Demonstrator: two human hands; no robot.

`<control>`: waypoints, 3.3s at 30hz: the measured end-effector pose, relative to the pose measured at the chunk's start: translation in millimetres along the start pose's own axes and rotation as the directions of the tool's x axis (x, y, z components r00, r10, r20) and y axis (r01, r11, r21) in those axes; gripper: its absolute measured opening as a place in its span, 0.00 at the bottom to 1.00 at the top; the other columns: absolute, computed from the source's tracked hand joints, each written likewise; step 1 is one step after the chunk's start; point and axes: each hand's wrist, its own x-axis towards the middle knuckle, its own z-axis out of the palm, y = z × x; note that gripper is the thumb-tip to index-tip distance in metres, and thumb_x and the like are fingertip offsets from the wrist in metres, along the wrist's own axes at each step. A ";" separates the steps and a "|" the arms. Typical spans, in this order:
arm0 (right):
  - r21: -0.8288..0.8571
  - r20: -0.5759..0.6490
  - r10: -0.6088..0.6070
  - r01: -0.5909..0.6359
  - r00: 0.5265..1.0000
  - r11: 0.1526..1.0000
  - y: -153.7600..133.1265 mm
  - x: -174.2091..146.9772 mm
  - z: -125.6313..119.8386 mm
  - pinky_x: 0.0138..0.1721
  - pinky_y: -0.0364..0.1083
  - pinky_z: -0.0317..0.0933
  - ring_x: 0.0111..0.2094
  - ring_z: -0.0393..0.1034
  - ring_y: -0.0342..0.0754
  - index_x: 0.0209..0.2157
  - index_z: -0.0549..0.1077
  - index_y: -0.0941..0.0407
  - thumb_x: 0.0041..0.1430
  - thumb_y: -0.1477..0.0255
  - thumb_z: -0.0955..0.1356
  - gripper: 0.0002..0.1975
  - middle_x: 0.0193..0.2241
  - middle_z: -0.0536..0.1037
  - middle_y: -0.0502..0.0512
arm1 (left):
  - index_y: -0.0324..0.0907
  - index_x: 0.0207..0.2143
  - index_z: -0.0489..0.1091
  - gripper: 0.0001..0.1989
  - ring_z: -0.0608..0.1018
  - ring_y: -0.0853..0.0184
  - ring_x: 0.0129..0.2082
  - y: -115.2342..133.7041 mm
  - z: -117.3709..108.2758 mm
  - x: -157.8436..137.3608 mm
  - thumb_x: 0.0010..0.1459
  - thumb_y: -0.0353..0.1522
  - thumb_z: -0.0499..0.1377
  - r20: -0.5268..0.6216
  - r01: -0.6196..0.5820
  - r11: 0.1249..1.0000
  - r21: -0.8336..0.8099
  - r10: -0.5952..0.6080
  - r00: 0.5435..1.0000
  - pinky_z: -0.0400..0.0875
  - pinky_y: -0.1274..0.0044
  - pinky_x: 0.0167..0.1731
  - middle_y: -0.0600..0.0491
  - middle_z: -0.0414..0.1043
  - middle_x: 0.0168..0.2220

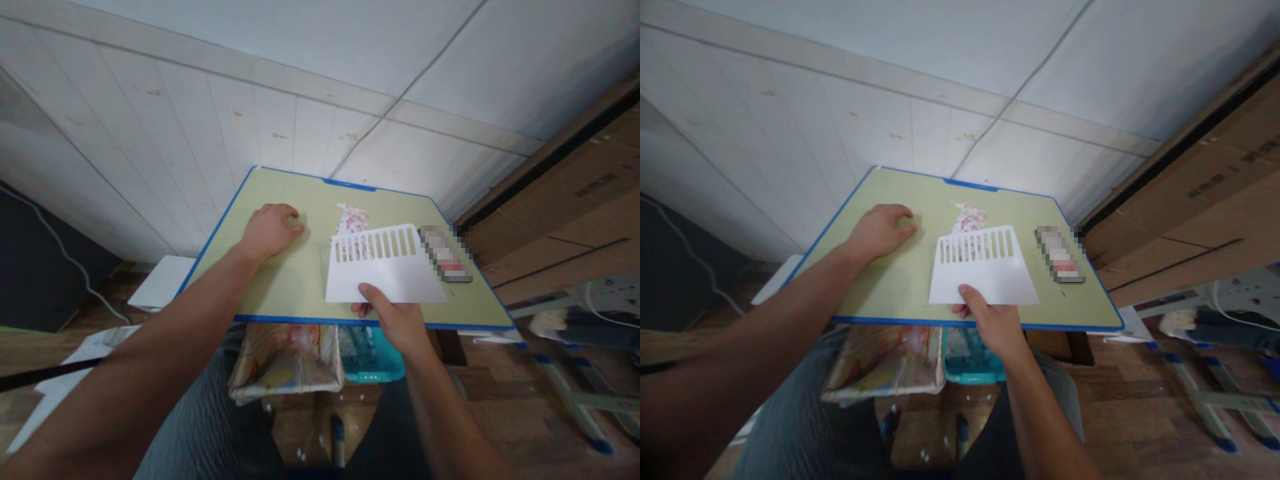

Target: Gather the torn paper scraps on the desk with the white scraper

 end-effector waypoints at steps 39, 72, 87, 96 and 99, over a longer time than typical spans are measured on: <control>-0.071 -0.073 -0.022 0.016 0.997 0.997 13.3 -26.0 -6.8 0.40 0.56 0.84 0.27 0.81 0.58 0.24 0.81 0.48 0.69 0.46 0.79 0.26 0.23 0.84 0.57 | 0.46 0.62 0.87 0.25 0.81 0.43 0.71 5.9 -3.5 -1.5 0.69 0.43 0.63 -0.005 0.029 0.998 -0.050 -0.030 1.000 0.74 0.55 0.75 0.45 0.86 0.68; -0.144 -0.294 -0.101 0.060 0.950 0.988 21.4 36.9 -58.1 0.39 0.56 0.81 0.26 0.81 0.56 0.28 0.80 0.51 0.63 0.51 0.79 0.20 0.24 0.86 0.56 | 0.47 0.60 0.88 0.24 0.81 0.42 0.72 -3.2 1.2 3.0 0.69 0.44 0.63 -0.024 0.018 0.999 -0.047 -0.019 1.000 0.74 0.54 0.75 0.45 0.87 0.67; -0.236 -0.386 -0.121 0.030 0.915 0.971 30.1 49.5 -58.4 0.49 0.59 0.79 0.30 0.83 0.58 0.24 0.80 0.49 0.66 0.42 0.75 0.28 0.24 0.85 0.57 | 0.43 0.62 0.87 0.26 0.81 0.42 0.72 -0.1 -2.1 1.7 0.70 0.44 0.61 -0.003 0.017 1.000 -0.017 -0.018 1.000 0.74 0.55 0.75 0.43 0.86 0.68; -0.138 -0.454 -0.133 0.077 0.881 0.987 21.1 36.9 -50.7 0.40 0.55 0.79 0.26 0.80 0.55 0.29 0.81 0.51 0.65 0.47 0.77 0.22 0.25 0.86 0.57 | 0.43 0.63 0.87 0.26 0.82 0.43 0.71 0.2 -2.2 2.0 0.70 0.43 0.62 -0.006 0.020 1.000 -0.005 -0.020 1.000 0.75 0.56 0.74 0.42 0.86 0.68; -0.041 -0.384 -0.098 0.089 0.918 0.995 17.4 33.4 -47.8 0.31 0.53 0.77 0.22 0.77 0.54 0.29 0.80 0.52 0.61 0.49 0.81 0.22 0.23 0.85 0.57 | 0.44 0.62 0.87 0.25 0.82 0.43 0.71 -0.6 -1.2 2.2 0.71 0.43 0.63 -0.010 0.022 1.000 -0.011 -0.022 1.000 0.75 0.57 0.74 0.43 0.86 0.68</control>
